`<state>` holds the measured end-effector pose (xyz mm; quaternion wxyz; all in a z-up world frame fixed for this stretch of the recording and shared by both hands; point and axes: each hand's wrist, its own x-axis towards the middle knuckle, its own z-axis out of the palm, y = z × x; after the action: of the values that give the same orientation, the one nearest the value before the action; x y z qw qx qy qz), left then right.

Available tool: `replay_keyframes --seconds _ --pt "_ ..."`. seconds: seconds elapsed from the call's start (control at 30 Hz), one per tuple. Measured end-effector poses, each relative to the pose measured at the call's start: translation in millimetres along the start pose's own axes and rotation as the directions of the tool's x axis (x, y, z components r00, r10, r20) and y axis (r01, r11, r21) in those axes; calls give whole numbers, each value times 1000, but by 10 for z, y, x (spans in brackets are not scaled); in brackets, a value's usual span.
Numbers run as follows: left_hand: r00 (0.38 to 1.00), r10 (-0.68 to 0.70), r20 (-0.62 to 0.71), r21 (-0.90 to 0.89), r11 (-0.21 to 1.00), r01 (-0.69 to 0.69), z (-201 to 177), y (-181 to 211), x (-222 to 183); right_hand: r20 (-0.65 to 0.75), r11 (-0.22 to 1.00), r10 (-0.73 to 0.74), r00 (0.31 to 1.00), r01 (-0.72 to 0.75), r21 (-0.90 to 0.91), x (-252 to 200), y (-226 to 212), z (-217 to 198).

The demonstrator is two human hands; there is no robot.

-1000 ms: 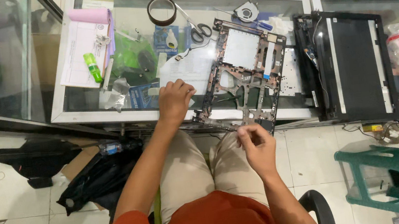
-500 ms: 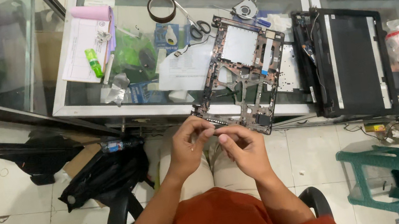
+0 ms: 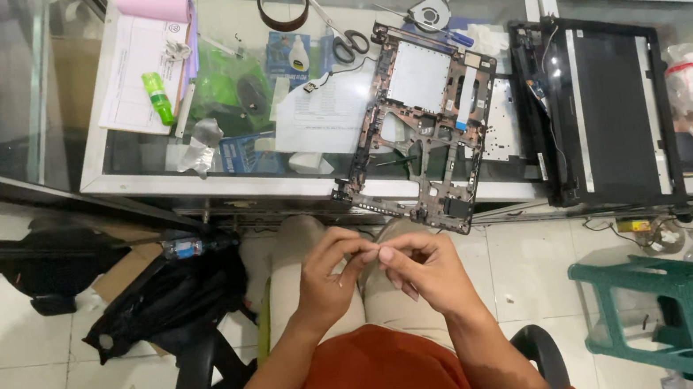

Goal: The person connects a ribbon cable to the motherboard of a disassembled laptop. They then pick up the laptop screen assembly and attach it to the main body, securing it with a screwdriver.

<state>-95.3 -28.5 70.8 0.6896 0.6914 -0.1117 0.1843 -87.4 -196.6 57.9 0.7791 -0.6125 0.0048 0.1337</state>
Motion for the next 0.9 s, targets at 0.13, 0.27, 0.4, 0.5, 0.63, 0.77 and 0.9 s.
replay_keyframes --seconds 0.13,0.27,0.4,0.5,0.63,0.77,0.9 --pt "999 30 -29 59 998 -28 -28 -47 -41 5 997 65 998 -65 46 27 76 -16" --pt "999 -9 -50 62 998 12 -53 -91 -81 33 986 117 993 -120 118 35 129 3" --pt "989 -97 -113 14 995 99 -22 -96 -124 12 998 46 999 -47 30 70 -11 176" --pt "956 -238 -173 -85 970 226 14 -142 -173 -13 970 -104 994 99 -223 69 -115 302" --pt "902 -408 -137 -190 905 381 43 -162 -189 5 709 -454 891 364 -604 62 -298 449" --pt "882 -464 -83 -211 873 439 49 -118 -183 105 526 -580 808 470 -708 65 -353 464" --pt "866 -493 -84 -242 853 463 44 -45 -146 86 514 -608 789 474 -715 57 -348 468"
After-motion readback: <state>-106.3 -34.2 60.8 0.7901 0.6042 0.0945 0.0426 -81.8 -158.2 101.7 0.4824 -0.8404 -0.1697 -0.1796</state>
